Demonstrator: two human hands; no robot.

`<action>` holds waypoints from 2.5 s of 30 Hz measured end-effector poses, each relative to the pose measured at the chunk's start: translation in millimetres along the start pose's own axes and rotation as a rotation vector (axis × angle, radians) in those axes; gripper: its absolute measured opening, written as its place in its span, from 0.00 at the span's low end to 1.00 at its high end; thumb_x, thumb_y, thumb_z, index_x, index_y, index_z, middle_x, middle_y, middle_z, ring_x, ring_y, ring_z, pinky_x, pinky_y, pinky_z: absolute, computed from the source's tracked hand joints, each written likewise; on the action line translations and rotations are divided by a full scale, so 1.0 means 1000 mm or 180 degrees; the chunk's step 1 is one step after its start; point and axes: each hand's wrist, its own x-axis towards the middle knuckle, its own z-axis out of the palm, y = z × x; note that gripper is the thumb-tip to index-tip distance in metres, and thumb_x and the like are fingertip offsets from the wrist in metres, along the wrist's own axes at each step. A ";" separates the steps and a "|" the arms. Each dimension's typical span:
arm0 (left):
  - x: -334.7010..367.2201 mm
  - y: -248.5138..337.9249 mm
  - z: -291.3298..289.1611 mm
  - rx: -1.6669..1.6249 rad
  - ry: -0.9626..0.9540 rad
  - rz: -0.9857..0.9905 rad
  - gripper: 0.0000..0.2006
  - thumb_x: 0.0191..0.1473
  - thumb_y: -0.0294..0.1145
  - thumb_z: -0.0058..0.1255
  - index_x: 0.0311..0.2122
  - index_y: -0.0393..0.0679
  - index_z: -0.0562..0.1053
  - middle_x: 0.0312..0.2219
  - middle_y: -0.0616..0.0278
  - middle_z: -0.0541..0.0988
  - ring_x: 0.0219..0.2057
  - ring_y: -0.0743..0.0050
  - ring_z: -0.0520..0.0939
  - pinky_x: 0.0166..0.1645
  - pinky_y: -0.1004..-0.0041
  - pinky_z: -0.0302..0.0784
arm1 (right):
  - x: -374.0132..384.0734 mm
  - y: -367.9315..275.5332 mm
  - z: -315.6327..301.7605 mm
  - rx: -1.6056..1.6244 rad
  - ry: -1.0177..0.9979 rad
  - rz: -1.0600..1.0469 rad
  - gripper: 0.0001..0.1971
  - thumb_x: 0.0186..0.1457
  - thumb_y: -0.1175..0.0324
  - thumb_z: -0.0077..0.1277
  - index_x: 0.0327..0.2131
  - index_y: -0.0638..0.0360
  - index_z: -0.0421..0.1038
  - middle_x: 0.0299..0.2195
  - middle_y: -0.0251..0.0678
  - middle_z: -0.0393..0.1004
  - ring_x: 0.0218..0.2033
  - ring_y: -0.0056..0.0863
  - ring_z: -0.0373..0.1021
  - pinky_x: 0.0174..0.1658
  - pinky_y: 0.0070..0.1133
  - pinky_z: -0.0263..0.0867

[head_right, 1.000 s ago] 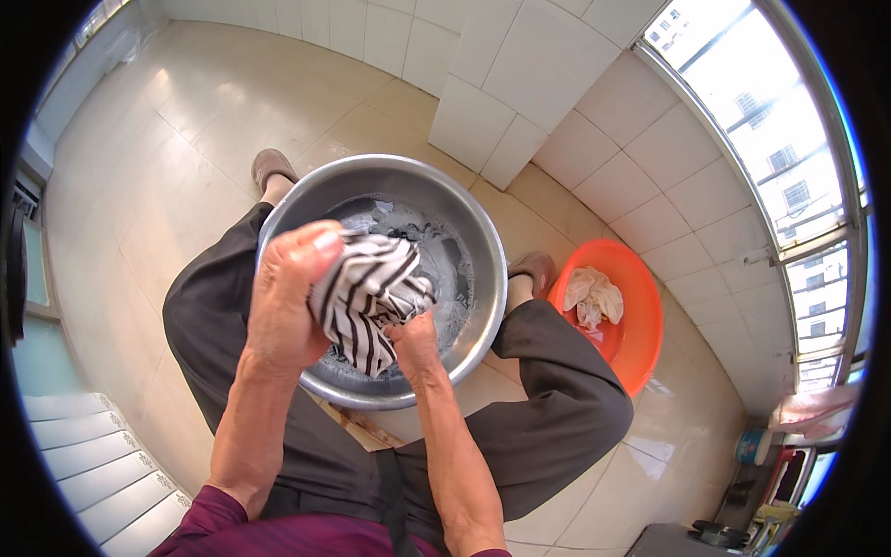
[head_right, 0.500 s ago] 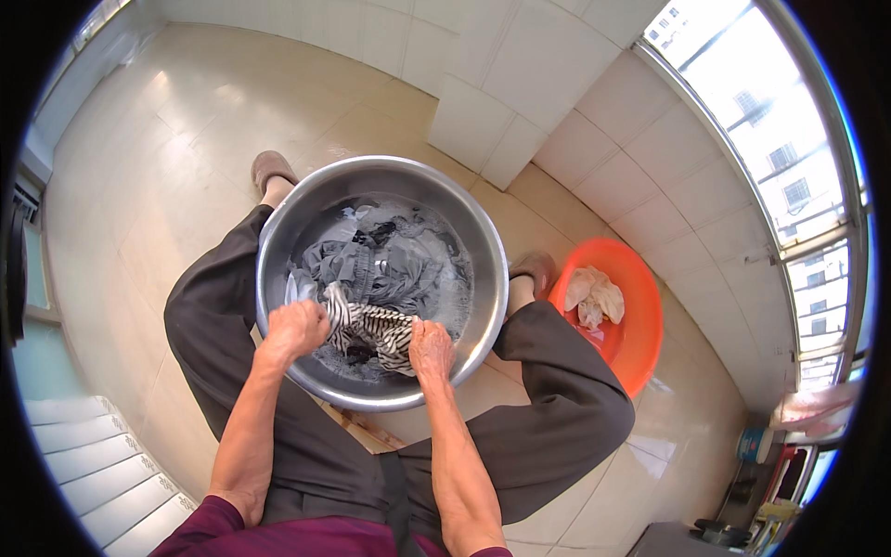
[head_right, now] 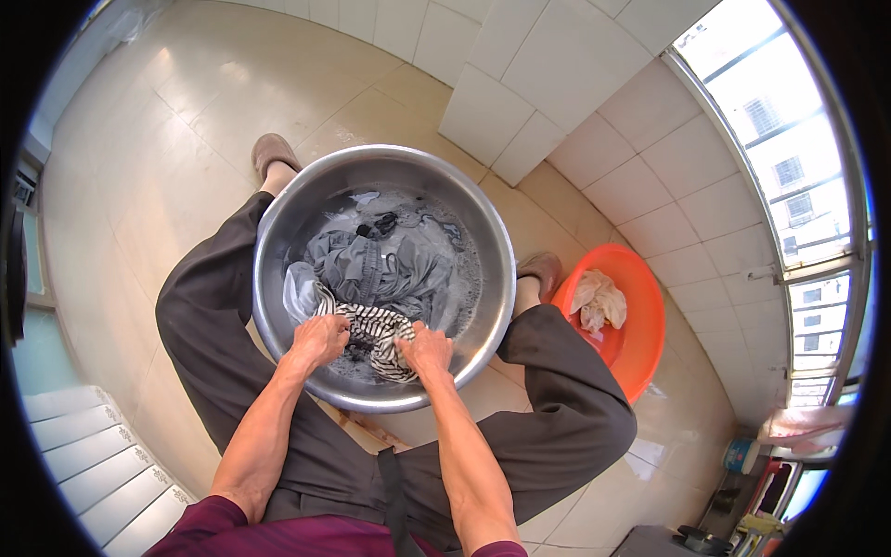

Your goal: The person sits on a tiled floor and transfers clothes from an orange basin into a metal basin filled with water. They then hand-wash the clothes by agitating, scrubbing, and wringing them, moving some items back to the orange basin.

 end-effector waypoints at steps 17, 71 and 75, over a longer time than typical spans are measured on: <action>0.000 0.009 -0.011 0.0045 -0.0305 0.0465 0.10 0.54 0.37 0.54 0.37 0.49 0.84 0.31 0.53 0.87 0.38 0.47 0.87 0.43 0.54 0.81 | -0.110 -0.087 -0.179 0.0544 0.1518 -0.0881 0.22 0.50 0.51 0.70 0.32 0.60 0.76 0.26 0.45 0.77 0.30 0.46 0.73 0.36 0.38 0.67; -0.012 0.065 -0.005 -0.4240 0.0708 0.0750 0.17 0.63 0.37 0.51 0.52 0.38 0.74 0.42 0.60 0.84 0.42 0.72 0.84 0.52 0.69 0.81 | -0.046 -0.045 -0.055 0.7673 -0.1388 0.0399 0.52 0.57 0.19 0.36 0.70 0.53 0.60 0.71 0.41 0.60 0.71 0.46 0.56 0.71 0.51 0.51; -0.052 0.097 0.043 -0.3320 0.1240 0.1497 0.31 0.55 0.40 0.65 0.61 0.38 0.72 0.64 0.42 0.65 0.64 0.49 0.68 0.69 0.54 0.62 | -0.028 -0.040 -0.056 0.6892 -0.0595 0.0987 0.51 0.59 0.21 0.37 0.59 0.65 0.72 0.55 0.46 0.78 0.54 0.46 0.77 0.58 0.40 0.74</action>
